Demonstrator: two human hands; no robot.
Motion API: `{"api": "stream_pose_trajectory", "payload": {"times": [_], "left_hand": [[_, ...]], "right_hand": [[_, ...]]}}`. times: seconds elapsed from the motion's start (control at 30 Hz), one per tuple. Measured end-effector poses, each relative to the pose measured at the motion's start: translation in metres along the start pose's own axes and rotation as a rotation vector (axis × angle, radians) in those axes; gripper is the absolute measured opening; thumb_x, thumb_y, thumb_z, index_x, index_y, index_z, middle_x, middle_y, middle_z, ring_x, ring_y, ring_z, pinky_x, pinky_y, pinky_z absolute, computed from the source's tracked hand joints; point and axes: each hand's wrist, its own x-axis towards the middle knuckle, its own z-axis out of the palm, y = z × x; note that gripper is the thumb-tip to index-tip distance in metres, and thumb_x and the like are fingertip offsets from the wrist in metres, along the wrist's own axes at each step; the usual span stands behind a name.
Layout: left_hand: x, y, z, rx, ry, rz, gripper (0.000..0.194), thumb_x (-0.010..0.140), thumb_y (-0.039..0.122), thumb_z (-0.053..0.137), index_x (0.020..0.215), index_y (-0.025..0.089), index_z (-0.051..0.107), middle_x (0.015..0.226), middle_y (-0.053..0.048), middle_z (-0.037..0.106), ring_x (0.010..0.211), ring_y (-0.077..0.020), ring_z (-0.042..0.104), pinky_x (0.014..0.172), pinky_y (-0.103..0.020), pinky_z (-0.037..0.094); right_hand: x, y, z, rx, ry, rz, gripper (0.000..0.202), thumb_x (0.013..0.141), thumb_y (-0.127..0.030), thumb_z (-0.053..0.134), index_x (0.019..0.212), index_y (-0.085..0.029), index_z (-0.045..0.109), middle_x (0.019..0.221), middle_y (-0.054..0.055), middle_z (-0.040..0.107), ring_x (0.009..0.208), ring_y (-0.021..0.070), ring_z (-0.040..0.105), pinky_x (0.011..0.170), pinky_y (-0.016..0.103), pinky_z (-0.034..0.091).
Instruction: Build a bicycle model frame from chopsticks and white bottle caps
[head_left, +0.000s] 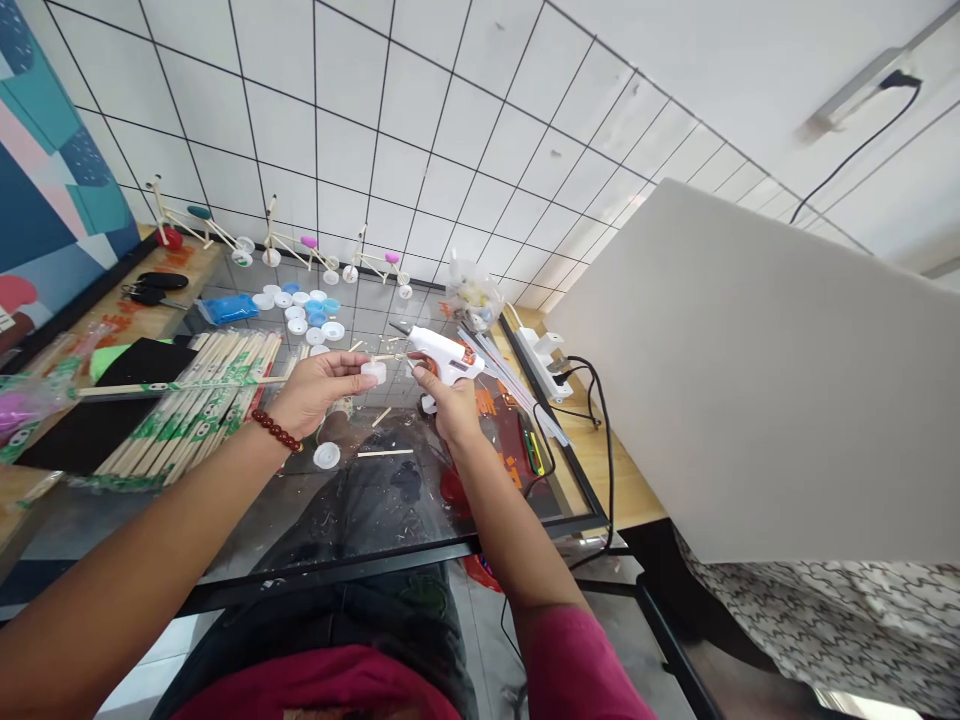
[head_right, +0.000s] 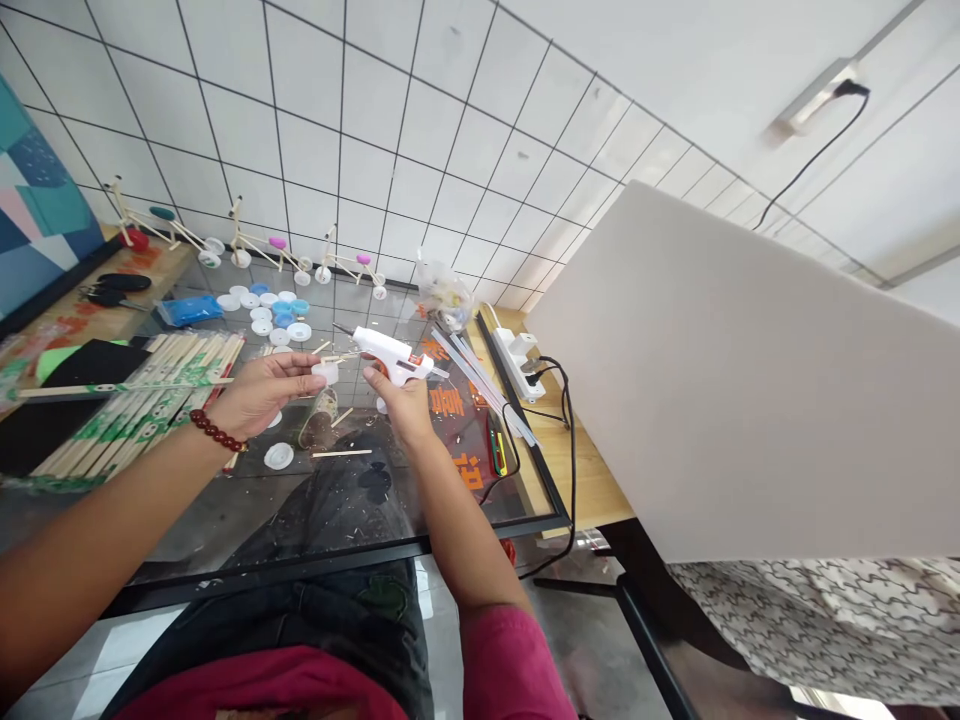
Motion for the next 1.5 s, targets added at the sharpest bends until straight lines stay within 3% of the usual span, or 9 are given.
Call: {"api": "stream_pose_trajectory", "payload": {"times": [0.17,0.53,0.9,1.1,1.33,1.5], "left_hand": [[-0.001,-0.002,0.003,-0.003,0.013,-0.033,0.039,0.048,0.01,0.101,0.079,0.014,0.08,0.084,-0.007,0.078,0.073,-0.016,0.069,0.069,-0.029,0.058],[0.0,-0.002,0.001,-0.065,0.024,-0.06,0.029,0.059,0.004,0.096,0.082,0.013,0.079,0.081,-0.005,0.076,0.068,-0.0135,0.068,0.067,-0.027,0.059],[0.0,-0.002,0.0,-0.074,0.018,-0.082,0.028,0.059,0.006,0.096,0.08,0.013,0.079,0.082,-0.006,0.076,0.07,-0.0138,0.069,0.068,-0.026,0.06],[0.006,0.002,-0.005,-0.114,0.088,-0.039,0.025,0.063,0.005,0.093,0.081,0.016,0.079,0.084,-0.006,0.077,0.074,-0.0149,0.07,0.067,-0.025,0.061],[0.013,0.009,-0.014,-0.174,0.135,-0.017,0.024,0.067,0.006,0.092,0.079,0.017,0.075,0.08,-0.003,0.073,0.071,-0.0119,0.066,0.064,-0.023,0.057],[0.017,0.01,-0.017,-0.252,0.166,-0.035,0.024,0.07,0.001,0.089,0.078,0.016,0.073,0.077,-0.002,0.071,0.068,-0.0096,0.064,0.063,-0.02,0.057]], "right_hand": [[-0.001,0.004,0.001,0.039,-0.052,0.036,0.035,0.065,-0.045,0.091,0.086,-0.022,0.076,0.089,0.005,0.081,0.096,0.0248,0.074,0.099,0.042,0.057],[0.0,0.003,0.001,0.065,-0.063,0.034,0.04,0.063,-0.045,0.093,0.093,-0.023,0.08,0.102,0.005,0.083,0.099,0.0247,0.075,0.102,0.042,0.058],[0.0,0.002,0.0,0.061,-0.052,0.029,0.037,0.065,-0.043,0.091,0.092,-0.022,0.077,0.104,0.006,0.082,0.092,0.0226,0.074,0.098,0.041,0.058],[0.0,-0.001,-0.002,0.068,-0.057,0.018,0.038,0.066,-0.046,0.089,0.092,-0.022,0.076,0.105,0.007,0.082,0.088,0.0218,0.073,0.091,0.039,0.06],[0.0,0.0,-0.006,-0.075,-0.176,0.001,0.034,0.069,-0.051,0.088,0.079,-0.023,0.072,0.08,0.002,0.075,0.076,0.0189,0.066,0.077,0.034,0.057],[0.002,0.007,-0.011,-0.167,-0.194,-0.012,0.034,0.069,-0.047,0.088,0.086,-0.023,0.071,0.082,0.0,0.074,0.079,0.0183,0.065,0.08,0.033,0.055]]}}
